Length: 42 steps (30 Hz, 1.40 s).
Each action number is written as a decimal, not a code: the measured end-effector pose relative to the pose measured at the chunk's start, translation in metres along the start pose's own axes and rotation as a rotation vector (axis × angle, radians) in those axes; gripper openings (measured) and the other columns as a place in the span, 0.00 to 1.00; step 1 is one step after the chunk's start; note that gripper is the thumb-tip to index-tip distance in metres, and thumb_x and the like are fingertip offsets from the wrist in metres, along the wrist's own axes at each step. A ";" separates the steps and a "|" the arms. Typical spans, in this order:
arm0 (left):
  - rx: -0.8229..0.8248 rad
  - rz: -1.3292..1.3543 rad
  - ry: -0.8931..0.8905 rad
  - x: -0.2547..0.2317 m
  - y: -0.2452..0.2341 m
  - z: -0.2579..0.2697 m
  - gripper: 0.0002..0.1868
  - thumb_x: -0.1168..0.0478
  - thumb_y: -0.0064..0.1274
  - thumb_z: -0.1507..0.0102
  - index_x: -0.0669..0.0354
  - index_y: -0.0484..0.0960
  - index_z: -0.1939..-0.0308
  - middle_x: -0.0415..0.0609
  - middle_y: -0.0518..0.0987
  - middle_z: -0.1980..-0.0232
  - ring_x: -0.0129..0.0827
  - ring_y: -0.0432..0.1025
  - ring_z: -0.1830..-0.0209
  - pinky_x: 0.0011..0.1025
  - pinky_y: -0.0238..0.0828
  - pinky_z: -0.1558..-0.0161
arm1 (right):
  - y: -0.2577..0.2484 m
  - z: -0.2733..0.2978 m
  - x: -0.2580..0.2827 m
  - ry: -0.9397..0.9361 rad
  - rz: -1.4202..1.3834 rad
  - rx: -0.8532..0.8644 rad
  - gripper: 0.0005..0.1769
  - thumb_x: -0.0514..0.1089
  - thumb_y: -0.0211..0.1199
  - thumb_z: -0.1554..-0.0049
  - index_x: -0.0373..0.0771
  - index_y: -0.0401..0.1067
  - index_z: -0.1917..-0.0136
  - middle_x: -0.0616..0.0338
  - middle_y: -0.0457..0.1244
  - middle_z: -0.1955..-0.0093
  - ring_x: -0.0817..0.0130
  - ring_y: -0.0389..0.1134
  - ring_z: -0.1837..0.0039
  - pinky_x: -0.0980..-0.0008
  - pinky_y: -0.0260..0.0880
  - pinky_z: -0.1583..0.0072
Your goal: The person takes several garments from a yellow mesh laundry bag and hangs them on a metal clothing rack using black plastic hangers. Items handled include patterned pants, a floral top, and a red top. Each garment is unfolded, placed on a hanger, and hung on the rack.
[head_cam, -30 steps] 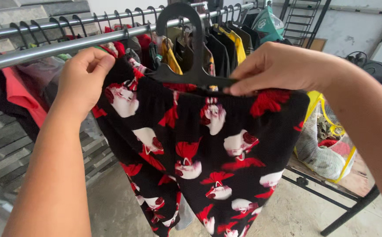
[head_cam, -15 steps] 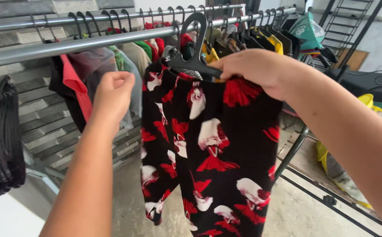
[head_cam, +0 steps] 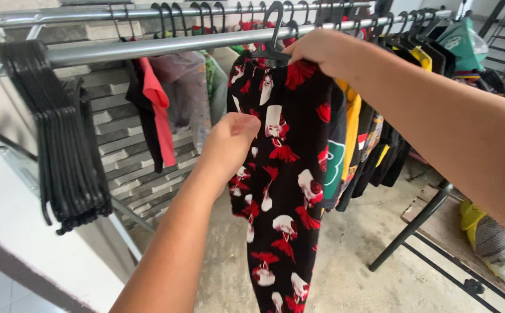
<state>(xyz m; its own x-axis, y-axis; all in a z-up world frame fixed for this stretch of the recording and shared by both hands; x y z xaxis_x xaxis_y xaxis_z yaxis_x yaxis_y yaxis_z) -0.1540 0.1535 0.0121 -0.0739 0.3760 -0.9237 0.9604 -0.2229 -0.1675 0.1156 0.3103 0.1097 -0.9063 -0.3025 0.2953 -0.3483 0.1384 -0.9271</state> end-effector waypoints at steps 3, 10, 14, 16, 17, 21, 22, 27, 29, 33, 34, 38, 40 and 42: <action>-0.021 -0.077 -0.059 0.006 -0.020 0.005 0.21 0.47 0.52 0.35 0.58 0.80 0.46 0.44 0.83 0.49 0.28 0.76 0.48 0.30 0.69 0.45 | 0.063 -0.006 0.019 -0.432 0.666 0.022 0.44 0.28 0.62 0.62 0.51 0.74 0.32 0.61 0.58 0.21 0.59 0.64 0.28 0.66 0.64 0.29; -0.009 -0.063 -0.168 0.027 -0.046 0.013 0.19 0.48 0.52 0.36 0.56 0.82 0.49 0.42 0.83 0.55 0.26 0.75 0.55 0.30 0.71 0.52 | 0.091 0.057 0.017 0.532 -0.242 -0.161 0.39 0.56 0.69 0.42 0.57 0.57 0.22 0.55 0.61 0.30 0.59 0.63 0.31 0.58 0.69 0.39; 0.028 -0.033 -0.176 0.035 -0.038 0.010 0.18 0.49 0.53 0.35 0.56 0.82 0.49 0.41 0.83 0.53 0.24 0.74 0.54 0.28 0.70 0.50 | 0.103 0.095 0.054 0.578 -0.269 -0.213 0.43 0.53 0.63 0.40 0.58 0.47 0.18 0.50 0.65 0.35 0.54 0.70 0.40 0.55 0.73 0.46; 0.050 -0.003 -0.163 0.035 -0.029 0.008 0.18 0.49 0.53 0.35 0.57 0.82 0.48 0.43 0.82 0.53 0.26 0.74 0.54 0.29 0.70 0.51 | 0.103 0.105 0.069 0.510 -0.254 -0.312 0.41 0.52 0.61 0.38 0.56 0.47 0.17 0.47 0.66 0.36 0.51 0.73 0.46 0.54 0.75 0.51; 0.062 0.013 -0.155 0.034 -0.024 0.006 0.18 0.49 0.53 0.35 0.57 0.82 0.48 0.44 0.82 0.53 0.27 0.74 0.55 0.29 0.70 0.52 | 0.112 0.107 0.071 0.511 -0.278 -0.250 0.43 0.51 0.60 0.39 0.56 0.42 0.18 0.47 0.64 0.35 0.50 0.73 0.49 0.53 0.76 0.53; 0.087 0.006 -0.120 0.029 -0.006 0.002 0.19 0.49 0.53 0.36 0.57 0.81 0.49 0.42 0.83 0.54 0.25 0.76 0.54 0.28 0.71 0.52 | 0.142 0.114 0.063 0.612 -0.353 -0.038 0.50 0.51 0.59 0.39 0.60 0.29 0.17 0.46 0.64 0.36 0.51 0.73 0.50 0.54 0.79 0.56; 0.095 0.014 -0.112 0.027 -0.001 0.000 0.18 0.49 0.53 0.36 0.57 0.82 0.49 0.43 0.83 0.54 0.26 0.76 0.55 0.28 0.71 0.52 | 0.147 0.119 0.058 0.660 -0.368 0.006 0.51 0.51 0.59 0.39 0.61 0.27 0.16 0.44 0.66 0.37 0.52 0.73 0.48 0.55 0.79 0.55; 0.138 0.085 -0.108 0.030 0.034 -0.003 0.18 0.50 0.54 0.36 0.59 0.82 0.51 0.43 0.84 0.56 0.26 0.76 0.57 0.28 0.72 0.54 | 0.174 0.158 0.077 0.430 -0.300 0.425 0.29 0.61 0.50 0.38 0.50 0.65 0.28 0.66 0.67 0.37 0.64 0.73 0.45 0.62 0.78 0.50; 0.157 0.098 -0.115 0.029 0.052 -0.004 0.17 0.50 0.54 0.36 0.59 0.82 0.51 0.43 0.84 0.56 0.26 0.76 0.57 0.27 0.72 0.53 | 0.168 0.192 0.083 0.443 -0.262 0.460 0.26 0.58 0.55 0.40 0.49 0.70 0.31 0.63 0.69 0.39 0.68 0.74 0.43 0.62 0.78 0.47; 0.226 0.098 -0.176 0.026 0.105 -0.003 0.17 0.51 0.54 0.36 0.58 0.82 0.51 0.44 0.82 0.57 0.30 0.74 0.60 0.32 0.71 0.59 | 0.137 0.257 0.088 0.538 -0.364 0.459 0.27 0.56 0.52 0.41 0.52 0.69 0.30 0.70 0.68 0.38 0.72 0.73 0.41 0.65 0.75 0.44; 0.252 0.115 -0.129 0.019 0.123 -0.002 0.17 0.52 0.55 0.37 0.59 0.83 0.51 0.45 0.83 0.57 0.29 0.75 0.59 0.30 0.71 0.57 | 0.127 0.272 0.086 0.530 -0.392 0.451 0.28 0.56 0.51 0.41 0.52 0.69 0.30 0.72 0.68 0.38 0.72 0.73 0.42 0.67 0.75 0.44; 0.351 0.183 -0.076 0.003 0.198 0.006 0.16 0.51 0.55 0.36 0.60 0.82 0.52 0.44 0.84 0.55 0.26 0.76 0.56 0.26 0.72 0.53 | 0.088 0.333 0.043 0.658 -0.448 0.347 0.29 0.57 0.53 0.40 0.49 0.67 0.28 0.67 0.70 0.38 0.71 0.73 0.42 0.67 0.74 0.43; 0.373 0.143 -0.087 -0.001 0.235 0.010 0.17 0.51 0.55 0.36 0.60 0.82 0.52 0.44 0.84 0.56 0.26 0.76 0.56 0.26 0.72 0.53 | 0.073 0.369 0.010 0.729 -0.475 0.280 0.31 0.58 0.54 0.41 0.49 0.65 0.27 0.67 0.70 0.38 0.71 0.74 0.43 0.67 0.74 0.43; 0.403 0.132 -0.104 -0.008 0.273 0.016 0.17 0.50 0.55 0.36 0.59 0.82 0.52 0.44 0.83 0.56 0.27 0.76 0.57 0.27 0.72 0.54 | 0.061 0.407 -0.018 0.734 -0.494 0.301 0.31 0.59 0.54 0.41 0.49 0.66 0.27 0.65 0.70 0.39 0.71 0.74 0.43 0.67 0.75 0.44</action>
<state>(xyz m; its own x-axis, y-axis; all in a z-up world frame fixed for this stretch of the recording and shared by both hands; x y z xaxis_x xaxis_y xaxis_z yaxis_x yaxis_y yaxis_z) 0.1042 0.0752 -0.0319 -0.0041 0.2329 -0.9725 0.7834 -0.6037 -0.1479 0.2085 -0.0597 -0.0466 -0.6321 0.4235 0.6489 -0.7509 -0.1281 -0.6479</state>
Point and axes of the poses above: each hand's wrist, its own z-axis away from the middle knuckle, its own y-axis out of the palm, x = y × z, the point moved 9 cm from there along -z, towards the middle knuckle
